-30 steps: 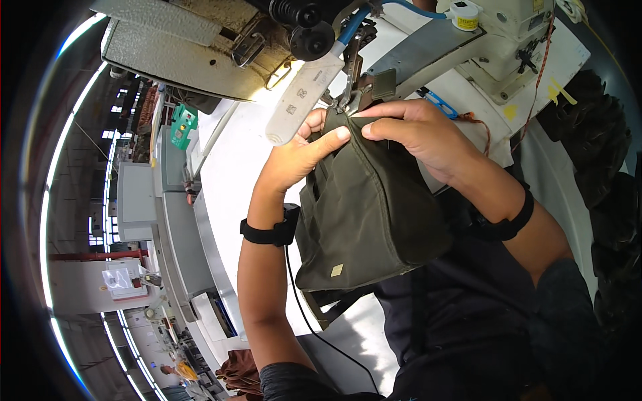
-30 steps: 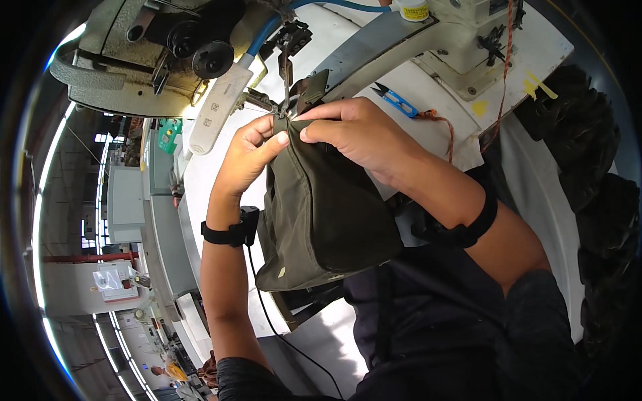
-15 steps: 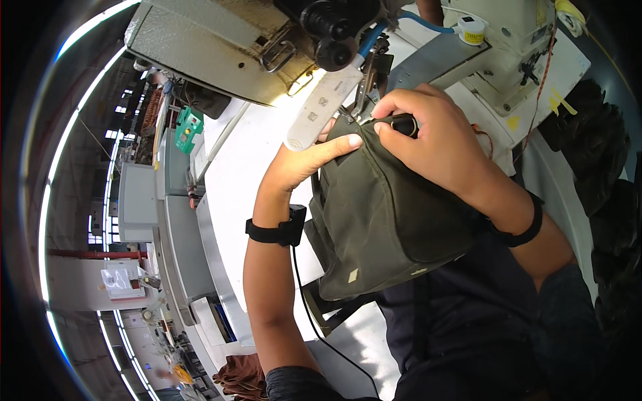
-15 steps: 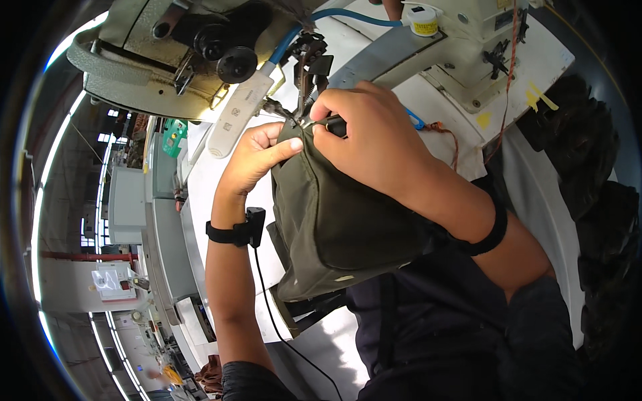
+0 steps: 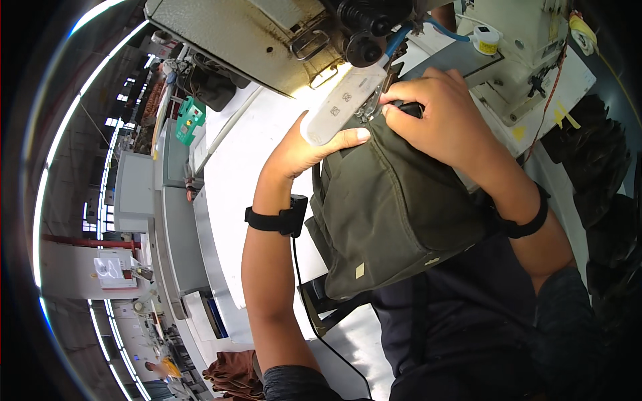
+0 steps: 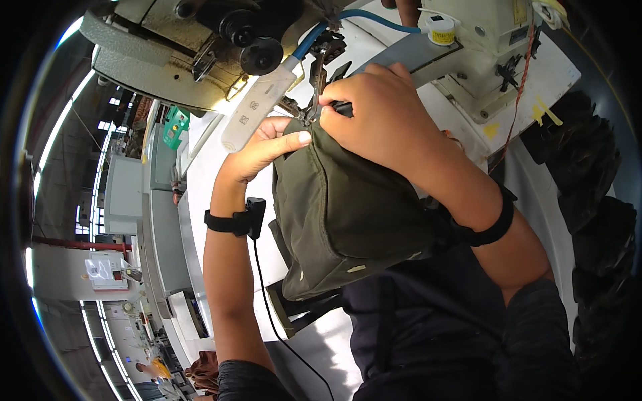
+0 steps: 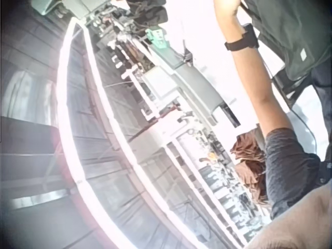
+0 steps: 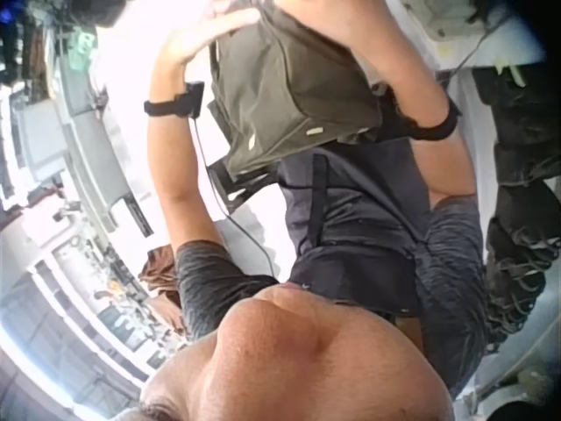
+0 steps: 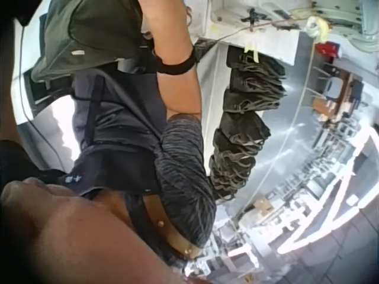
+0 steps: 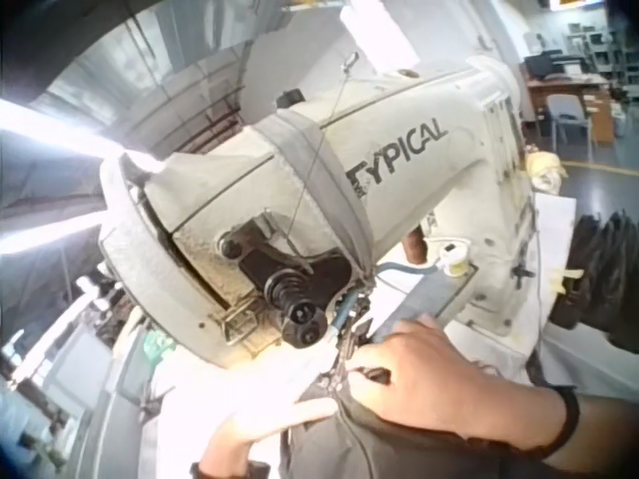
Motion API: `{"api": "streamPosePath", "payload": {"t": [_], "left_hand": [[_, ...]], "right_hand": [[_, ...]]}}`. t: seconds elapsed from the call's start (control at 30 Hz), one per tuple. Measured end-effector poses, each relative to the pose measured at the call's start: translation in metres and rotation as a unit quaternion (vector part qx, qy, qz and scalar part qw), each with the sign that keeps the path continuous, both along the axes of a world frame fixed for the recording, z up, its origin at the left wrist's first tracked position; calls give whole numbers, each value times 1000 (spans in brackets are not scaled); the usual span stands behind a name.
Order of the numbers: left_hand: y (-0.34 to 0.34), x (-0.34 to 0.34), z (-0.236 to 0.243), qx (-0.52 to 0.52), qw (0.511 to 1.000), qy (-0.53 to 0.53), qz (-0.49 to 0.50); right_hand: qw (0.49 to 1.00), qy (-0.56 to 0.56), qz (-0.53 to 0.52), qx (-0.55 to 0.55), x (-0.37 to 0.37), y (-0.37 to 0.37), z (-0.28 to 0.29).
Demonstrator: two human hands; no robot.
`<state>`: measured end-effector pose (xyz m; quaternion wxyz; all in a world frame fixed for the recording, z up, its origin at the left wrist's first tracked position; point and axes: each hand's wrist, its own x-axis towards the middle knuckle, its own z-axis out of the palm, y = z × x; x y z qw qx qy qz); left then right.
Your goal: The person operates an industrial sewing machine to stitch a zipper onto a dark green fabric bag. They guide the bag under the needle, aligning the zipper tape with the fabric edge, and periodically stop to adjust the bag's position or flip it to sew different sections. The person also uses scissors to trim threads during the process.
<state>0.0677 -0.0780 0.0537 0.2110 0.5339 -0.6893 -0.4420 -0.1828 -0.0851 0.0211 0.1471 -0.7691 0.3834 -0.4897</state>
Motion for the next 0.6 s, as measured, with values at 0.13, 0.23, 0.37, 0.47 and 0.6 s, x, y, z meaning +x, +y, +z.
{"api": "streamPosePath", "payload": {"t": [0.13, 0.23, 0.37, 0.47, 0.6], "left_hand": [[-2, -1, 5, 10, 1000, -5, 8], [-1, -1, 7, 0, 1000, -2, -4], [-4, -1, 10, -20, 999, -8, -26], [-6, -2, 10, -31, 999, -17, -33], [-6, -3, 10, 14, 1000, -24, 6]], "right_hand": [[972, -76, 119, 188, -7, -5, 10], [962, -127, 143, 194, -5, -7, 5], [985, -75, 91, 128, -4, -2, 9], [986, -41, 80, 139, -5, -4, 11], [989, -11, 83, 122, -4, -9, 15]]}}
